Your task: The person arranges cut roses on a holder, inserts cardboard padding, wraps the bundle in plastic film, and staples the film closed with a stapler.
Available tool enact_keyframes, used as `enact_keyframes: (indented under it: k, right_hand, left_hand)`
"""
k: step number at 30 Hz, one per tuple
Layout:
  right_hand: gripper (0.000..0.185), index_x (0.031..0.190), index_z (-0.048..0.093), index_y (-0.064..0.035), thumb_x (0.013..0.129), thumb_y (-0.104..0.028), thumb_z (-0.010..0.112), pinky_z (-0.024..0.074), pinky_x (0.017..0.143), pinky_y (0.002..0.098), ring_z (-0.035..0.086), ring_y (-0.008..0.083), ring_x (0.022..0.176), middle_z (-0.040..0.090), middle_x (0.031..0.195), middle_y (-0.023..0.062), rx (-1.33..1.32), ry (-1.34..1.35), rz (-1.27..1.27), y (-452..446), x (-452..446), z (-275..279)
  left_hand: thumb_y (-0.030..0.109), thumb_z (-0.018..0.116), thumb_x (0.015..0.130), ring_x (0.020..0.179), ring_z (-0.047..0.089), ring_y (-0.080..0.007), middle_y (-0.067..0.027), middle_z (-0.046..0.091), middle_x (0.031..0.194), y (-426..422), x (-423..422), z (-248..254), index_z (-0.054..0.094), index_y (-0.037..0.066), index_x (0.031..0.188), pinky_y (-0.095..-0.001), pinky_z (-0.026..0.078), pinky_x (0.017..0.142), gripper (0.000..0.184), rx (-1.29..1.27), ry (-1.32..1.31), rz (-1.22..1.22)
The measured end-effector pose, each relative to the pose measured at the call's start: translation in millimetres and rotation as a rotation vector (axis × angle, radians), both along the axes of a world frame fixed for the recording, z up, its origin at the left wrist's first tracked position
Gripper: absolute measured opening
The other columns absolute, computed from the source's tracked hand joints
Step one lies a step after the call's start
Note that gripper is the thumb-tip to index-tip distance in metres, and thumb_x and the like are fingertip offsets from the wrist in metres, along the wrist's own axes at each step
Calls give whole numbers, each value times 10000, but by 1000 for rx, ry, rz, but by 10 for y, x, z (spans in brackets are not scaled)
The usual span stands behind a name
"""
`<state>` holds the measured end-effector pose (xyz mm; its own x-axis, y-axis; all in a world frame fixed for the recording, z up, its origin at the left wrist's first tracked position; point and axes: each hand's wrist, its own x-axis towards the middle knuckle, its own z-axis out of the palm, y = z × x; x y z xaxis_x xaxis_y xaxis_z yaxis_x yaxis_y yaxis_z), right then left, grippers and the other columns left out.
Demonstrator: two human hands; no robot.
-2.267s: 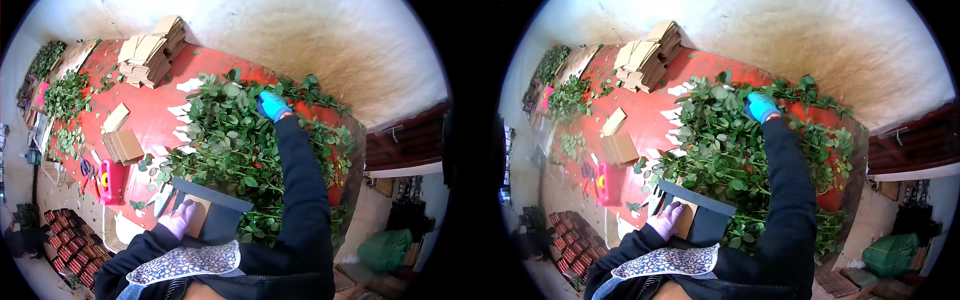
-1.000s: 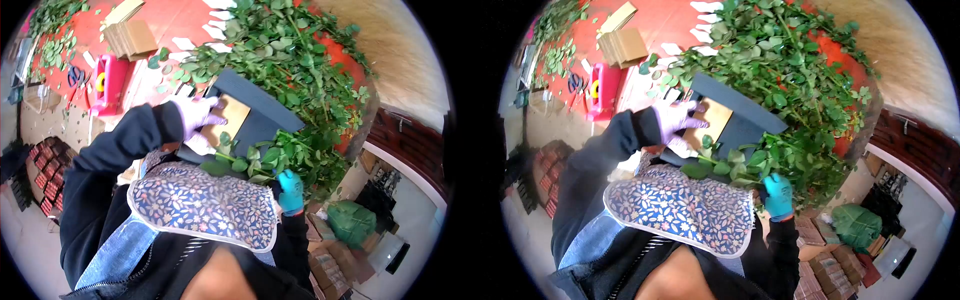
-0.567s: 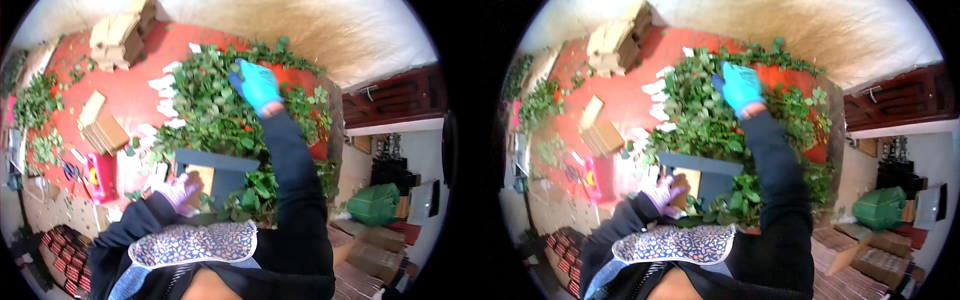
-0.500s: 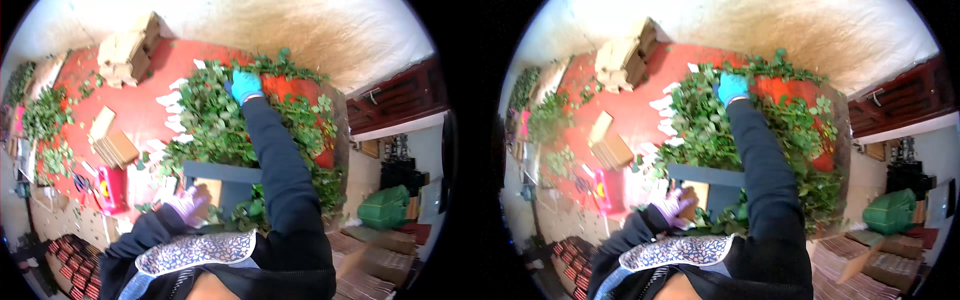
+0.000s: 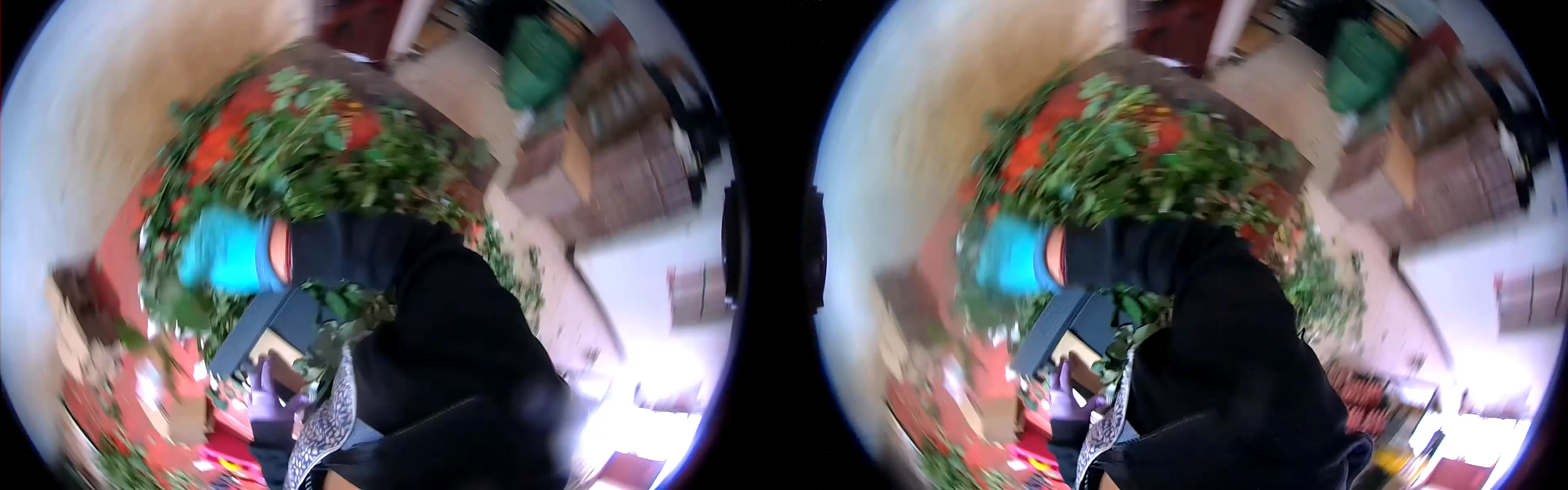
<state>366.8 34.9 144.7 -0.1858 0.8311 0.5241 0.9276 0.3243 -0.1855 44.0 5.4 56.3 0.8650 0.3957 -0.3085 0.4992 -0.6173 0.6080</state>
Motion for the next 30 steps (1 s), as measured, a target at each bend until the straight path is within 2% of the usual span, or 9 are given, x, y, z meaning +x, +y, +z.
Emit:
enact_keyframes:
  k: [1,9,11,13,16,19,21,27,30]
  right_hand:
    - [44,710,615,-109,685,-146,617,460,551,429,616,305,669,582,664,119,88,59,83,-310,-41,-36]
    - [116,742,713,-125,754,-235,678,510,597,406,674,266,688,675,692,62,-529,-117,-104,-1877,-243,-115]
    - [159,813,778,-127,783,-213,648,532,639,441,703,282,786,740,831,79,-695,-143,-154,-1934,-282,-266]
    - [152,808,779,-128,753,-214,666,540,647,432,704,279,797,741,841,79,-588,-109,-179,-1882,-269,-782]
    - [91,702,729,-106,697,-164,658,541,687,413,694,300,757,695,730,114,-442,0,-196,-2079,-40,-774]
    - [193,885,699,-69,709,-131,652,494,673,440,637,342,753,648,789,148,-304,240,-76,-2221,196,-524]
    - [193,918,662,-90,733,-104,609,453,739,441,620,322,817,641,831,86,-38,237,-45,-2184,201,-496]
    - [108,903,691,-109,819,-136,630,476,755,470,635,334,786,660,819,118,-826,-157,-109,-1609,123,-500]
    - [200,989,706,-133,891,-193,542,516,659,452,656,338,742,686,823,146,-818,-187,126,-1549,129,-632]
  left_hand:
    - [328,920,524,1216,523,-417,-190,466,1406,19,-8,-26,358,11,1459,-453,459,1006,1136,-56,-54,-6]
    - [405,882,613,1230,522,-392,-200,502,1382,193,121,-322,313,9,1491,-451,422,1045,1119,101,-27,-106]
    - [404,878,621,1231,526,-380,-202,507,1377,230,169,-363,314,16,1494,-452,414,1055,1109,168,-44,-114]
    - [403,874,630,1232,531,-368,-203,512,1372,299,153,-414,316,23,1498,-454,406,1065,1100,236,-75,-134]
    - [401,868,642,1234,537,-350,-205,520,1364,314,-15,-505,318,33,1503,-456,395,1080,1086,347,-152,-163]
    - [374,875,638,1240,540,-342,-224,527,1361,262,-106,-559,337,37,1499,-447,408,1070,1070,258,-250,-111]
    - [326,900,600,1244,538,-359,-240,530,1366,159,-109,-372,323,55,1508,-435,433,1039,1109,98,-193,16]
    - [258,943,532,1234,529,-384,-200,520,1367,-38,-84,-68,252,101,1538,-416,439,1024,1231,-96,-114,173]
    - [265,945,526,1232,523,-371,-188,521,1351,-74,-63,19,285,109,1523,-410,442,1014,1206,-89,-15,204]
